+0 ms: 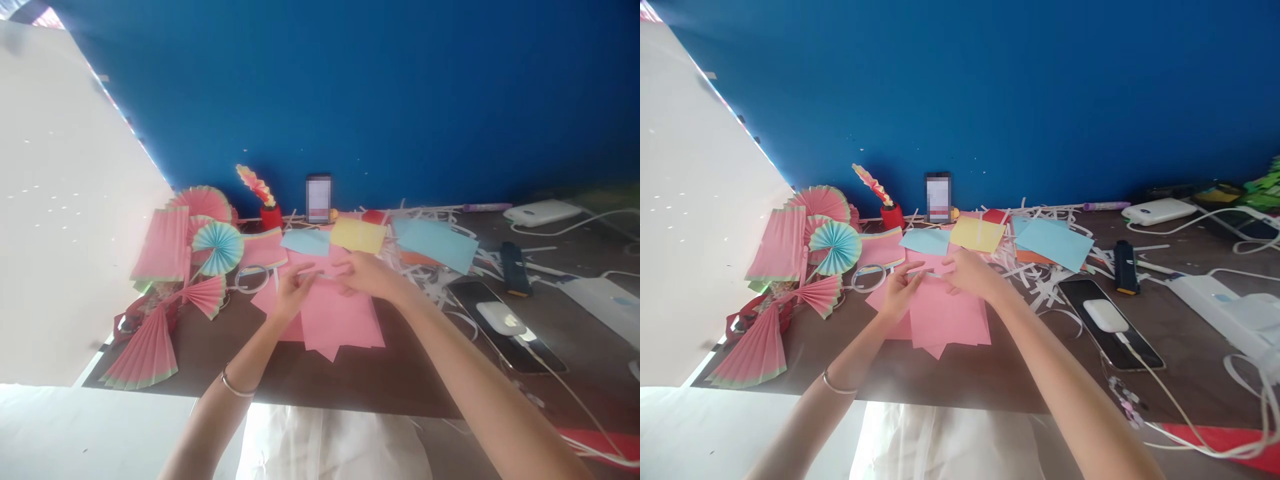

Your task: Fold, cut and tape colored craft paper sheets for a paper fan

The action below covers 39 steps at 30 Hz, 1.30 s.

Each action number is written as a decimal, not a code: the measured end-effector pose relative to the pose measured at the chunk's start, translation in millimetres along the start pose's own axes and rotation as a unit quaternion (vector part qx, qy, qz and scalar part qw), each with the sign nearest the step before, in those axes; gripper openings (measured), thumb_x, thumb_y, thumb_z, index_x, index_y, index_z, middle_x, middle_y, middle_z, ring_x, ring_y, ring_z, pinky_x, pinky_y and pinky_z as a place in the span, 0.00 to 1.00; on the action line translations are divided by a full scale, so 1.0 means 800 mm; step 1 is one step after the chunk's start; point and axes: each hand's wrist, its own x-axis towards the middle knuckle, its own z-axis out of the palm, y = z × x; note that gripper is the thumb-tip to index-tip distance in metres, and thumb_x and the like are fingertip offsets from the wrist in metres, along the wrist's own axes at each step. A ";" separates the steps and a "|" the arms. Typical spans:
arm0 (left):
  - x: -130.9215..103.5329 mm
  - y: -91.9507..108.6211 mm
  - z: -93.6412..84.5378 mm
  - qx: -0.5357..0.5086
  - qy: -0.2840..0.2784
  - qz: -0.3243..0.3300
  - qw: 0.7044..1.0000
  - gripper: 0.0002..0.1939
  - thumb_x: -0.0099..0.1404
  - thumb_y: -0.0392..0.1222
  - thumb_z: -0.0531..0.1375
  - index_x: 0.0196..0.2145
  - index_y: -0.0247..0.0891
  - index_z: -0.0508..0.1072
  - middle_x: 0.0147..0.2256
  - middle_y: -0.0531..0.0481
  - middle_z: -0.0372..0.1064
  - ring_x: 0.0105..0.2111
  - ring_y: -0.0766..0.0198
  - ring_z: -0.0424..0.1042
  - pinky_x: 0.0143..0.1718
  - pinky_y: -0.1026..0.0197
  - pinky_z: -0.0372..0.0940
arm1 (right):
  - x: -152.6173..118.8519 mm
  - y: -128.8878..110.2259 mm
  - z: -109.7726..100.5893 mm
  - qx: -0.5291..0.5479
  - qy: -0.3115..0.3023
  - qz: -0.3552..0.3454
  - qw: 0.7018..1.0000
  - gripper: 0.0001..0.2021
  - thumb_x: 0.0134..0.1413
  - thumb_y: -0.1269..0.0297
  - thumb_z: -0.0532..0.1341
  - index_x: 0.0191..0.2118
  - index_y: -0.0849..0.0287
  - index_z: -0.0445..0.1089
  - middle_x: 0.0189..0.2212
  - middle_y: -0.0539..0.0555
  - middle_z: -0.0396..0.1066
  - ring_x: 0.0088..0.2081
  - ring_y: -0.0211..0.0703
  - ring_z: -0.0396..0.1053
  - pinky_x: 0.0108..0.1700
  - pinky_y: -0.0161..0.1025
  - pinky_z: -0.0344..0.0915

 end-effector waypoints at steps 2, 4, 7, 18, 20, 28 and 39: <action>0.001 -0.001 -0.002 -0.001 0.011 0.005 1.000 0.21 0.55 0.52 0.61 0.43 0.37 0.72 0.32 0.46 0.75 0.13 0.78 0.47 0.13 0.68 0.43 | 0.000 -0.002 0.000 -0.035 0.023 -0.011 0.999 0.18 0.48 0.63 0.64 0.46 0.64 0.70 0.36 0.61 0.76 0.23 0.42 0.74 0.26 0.33 0.71; 0.002 -0.003 -0.004 -0.002 0.016 0.006 1.000 0.21 0.55 0.52 0.61 0.43 0.37 0.72 0.31 0.46 0.75 0.14 0.77 0.50 0.14 0.68 0.45 | 0.001 -0.003 -0.001 -0.066 0.041 -0.039 0.996 0.14 0.49 0.64 0.63 0.42 0.62 0.72 0.38 0.59 0.75 0.25 0.41 0.74 0.28 0.34 0.70; 0.004 -0.003 -0.007 -0.010 0.019 0.010 1.000 0.21 0.55 0.52 0.61 0.43 0.37 0.72 0.31 0.46 0.75 0.16 0.74 0.56 0.16 0.68 0.50 | 0.004 0.000 -0.003 -0.120 0.071 -0.096 0.986 0.09 0.49 0.65 0.62 0.37 0.60 0.75 0.38 0.57 0.75 0.33 0.45 0.74 0.35 0.37 0.69; 0.009 -0.004 -0.007 -0.004 0.032 0.022 0.999 0.19 0.56 0.50 0.61 0.42 0.38 0.73 0.35 0.44 0.75 0.26 0.66 0.69 0.22 0.67 0.58 | 0.012 0.018 -0.003 -0.135 0.101 -0.127 0.977 0.10 0.48 0.63 0.62 0.38 0.56 0.77 0.37 0.55 0.76 0.38 0.49 0.71 0.39 0.41 0.68; 0.009 -0.004 -0.008 -0.013 0.028 0.015 0.999 0.19 0.55 0.50 0.62 0.43 0.38 0.72 0.34 0.45 0.75 0.22 0.69 0.66 0.19 0.68 0.55 | 0.013 0.017 -0.003 -0.143 0.097 -0.123 0.977 0.10 0.49 0.65 0.61 0.38 0.56 0.77 0.37 0.56 0.76 0.38 0.48 0.71 0.39 0.40 0.68; 0.007 0.004 -0.010 -0.029 0.011 0.007 0.999 0.22 0.53 0.52 0.62 0.43 0.37 0.71 0.28 0.47 0.74 0.13 0.78 0.49 0.13 0.69 0.45 | 0.020 0.010 -0.005 -0.164 0.069 -0.128 0.976 0.09 0.49 0.69 0.59 0.35 0.57 0.77 0.38 0.55 0.76 0.40 0.48 0.71 0.41 0.40 0.67; 0.020 0.008 -0.029 0.038 -0.023 0.032 0.998 0.22 0.55 0.51 0.62 0.44 0.36 0.70 0.37 0.43 0.74 0.36 0.60 0.73 0.32 0.64 0.66 | 0.023 0.013 0.000 -0.169 0.046 -0.157 0.972 0.09 0.50 0.66 0.58 0.31 0.57 0.77 0.34 0.53 0.76 0.36 0.45 0.71 0.37 0.38 0.66</action>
